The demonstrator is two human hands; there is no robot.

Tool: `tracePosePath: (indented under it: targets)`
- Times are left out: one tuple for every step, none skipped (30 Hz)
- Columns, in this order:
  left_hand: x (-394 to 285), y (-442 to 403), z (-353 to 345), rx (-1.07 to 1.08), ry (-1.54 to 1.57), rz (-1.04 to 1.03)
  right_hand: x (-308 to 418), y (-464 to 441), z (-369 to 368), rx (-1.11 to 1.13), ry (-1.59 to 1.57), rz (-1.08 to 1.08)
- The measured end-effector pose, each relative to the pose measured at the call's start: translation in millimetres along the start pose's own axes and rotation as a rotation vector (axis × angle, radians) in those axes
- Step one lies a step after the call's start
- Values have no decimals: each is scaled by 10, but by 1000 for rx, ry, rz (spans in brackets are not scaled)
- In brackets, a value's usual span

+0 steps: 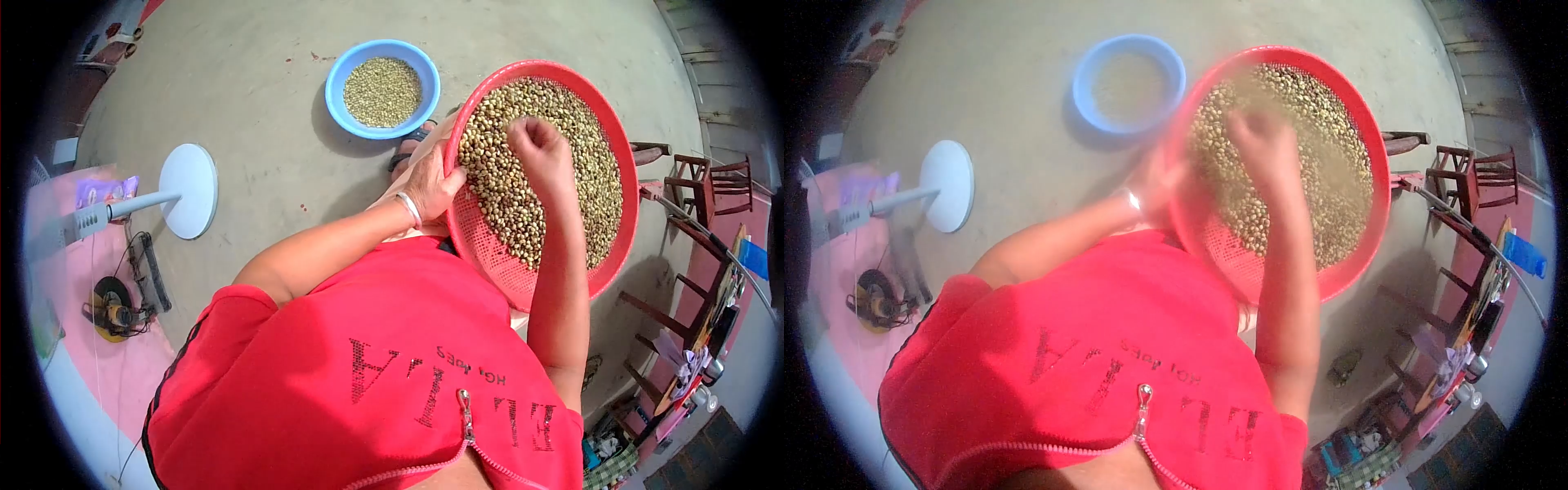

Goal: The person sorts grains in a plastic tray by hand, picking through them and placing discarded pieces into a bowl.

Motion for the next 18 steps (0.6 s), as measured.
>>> tracePosePath:
  targets:
    - [-12, 1, 11, -40, 1, -38, 154, -43, 50, -74, -52, 68]
    - [-33, 3, 19, -79, 3, -77, 299, -49, 127, -150, -104, 136]
    - [-106, 15, 43, -128, -16, -149, 377, -18, 177, -152, -58, 102]
    - [-94, 7, 39, -122, -14, -149, 331, 41, 217, -157, -57, 97]
    - [-33, -19, -1, -57, -21, -114, 268, 106, 260, -150, 46, 111]
    - [26, -28, -48, 4, -27, -78, 197, 175, 297, -139, 151, 126]
    - [48, -15, -70, 37, 23, -20, 75, 260, 337, -134, 212, 92]
    - [10, 1, -76, 36, 26, -13, -227, 318, 371, -155, 235, 28]
    - [-188, 10, -5, -18, 13, -111, -315, 427, 388, -154, 278, 3]
    - [-340, 23, 52, -69, -1, -210, -387, 531, 406, -156, 320, -21]
    - [-393, 15, 73, -101, -12, -270, -518, 591, 399, -162, 394, -31]
    - [-381, 15, 64, -92, -11, -270, -547, 644, 383, -169, 468, -41]
    - [-284, 1, 43, -60, 16, -184, -571, 718, 362, -166, 391, -43]
    - [-194, -8, 23, -30, 42, -98, -583, 750, 333, -171, 389, -47]
    - [-188, -8, 22, -23, 41, -99, -542, 775, 286, -171, 453, -34]
    - [-165, -12, 26, -22, 46, -77, -507, 787, 246, -171, 516, -20]
    - [-140, -15, 30, -23, 51, -55, -500, 787, 227, -174, 513, -22]
    - [-134, -17, 27, -21, 48, -56, -506, 777, 205, -171, 548, -32]
Point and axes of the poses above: each hand's wrist, its own y-axis away from the middle knuckle, its own z-axis out of the back of the hand, x = y × z, the point moved 9 cm from there along -y, towards the middle knuckle, and after that the axes turned 2 degrees about -z, right-handed, at the moved point
